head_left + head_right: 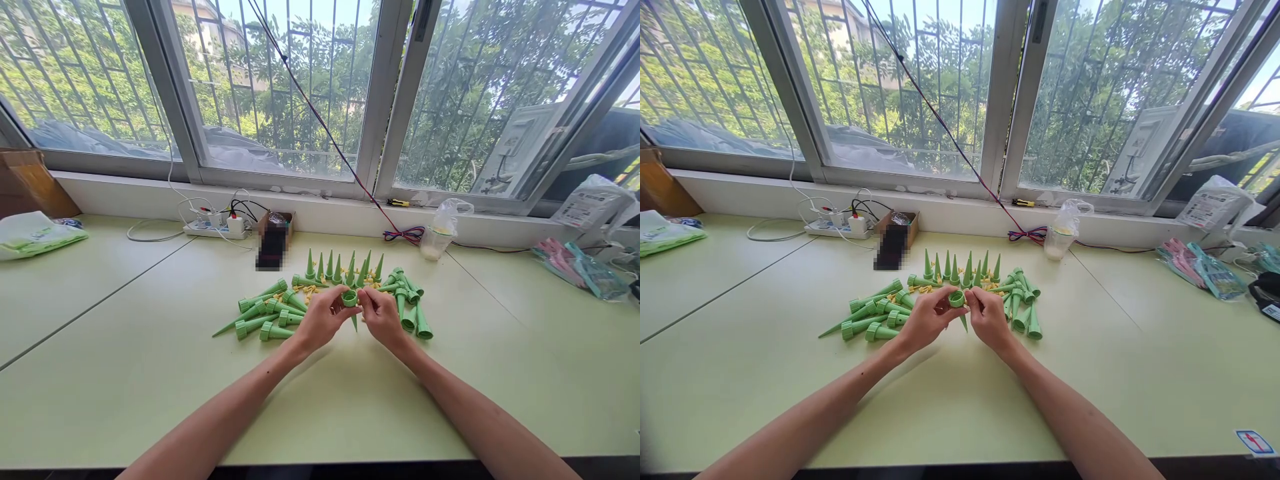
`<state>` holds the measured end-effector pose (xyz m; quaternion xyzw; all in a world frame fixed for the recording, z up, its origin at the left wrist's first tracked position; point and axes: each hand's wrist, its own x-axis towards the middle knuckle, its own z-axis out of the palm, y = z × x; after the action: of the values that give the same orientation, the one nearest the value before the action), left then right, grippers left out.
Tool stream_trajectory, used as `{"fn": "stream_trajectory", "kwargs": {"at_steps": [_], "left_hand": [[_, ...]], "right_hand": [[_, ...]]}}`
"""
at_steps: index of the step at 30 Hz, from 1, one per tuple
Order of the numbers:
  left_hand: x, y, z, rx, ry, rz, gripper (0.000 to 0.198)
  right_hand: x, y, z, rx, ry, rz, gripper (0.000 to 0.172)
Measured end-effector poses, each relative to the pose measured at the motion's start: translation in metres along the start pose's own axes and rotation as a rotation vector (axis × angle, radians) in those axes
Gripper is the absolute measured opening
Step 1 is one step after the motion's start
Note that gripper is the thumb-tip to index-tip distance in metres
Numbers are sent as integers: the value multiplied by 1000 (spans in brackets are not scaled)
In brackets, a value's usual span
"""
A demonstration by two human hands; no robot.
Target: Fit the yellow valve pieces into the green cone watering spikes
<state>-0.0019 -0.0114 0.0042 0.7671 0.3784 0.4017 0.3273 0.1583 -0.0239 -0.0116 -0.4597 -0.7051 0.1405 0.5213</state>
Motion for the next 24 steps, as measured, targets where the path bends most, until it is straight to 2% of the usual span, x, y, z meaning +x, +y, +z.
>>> {"fn": "stream_trajectory", "kwargs": {"at_steps": [11,24], "left_hand": [[-2,5,-1,114,25,147,29],[-3,1,0,177,49,183,25]], "right_hand": [[1,-3,0,-29,12,-42,39],[0,-4,1,-35,18,-22,39]]}}
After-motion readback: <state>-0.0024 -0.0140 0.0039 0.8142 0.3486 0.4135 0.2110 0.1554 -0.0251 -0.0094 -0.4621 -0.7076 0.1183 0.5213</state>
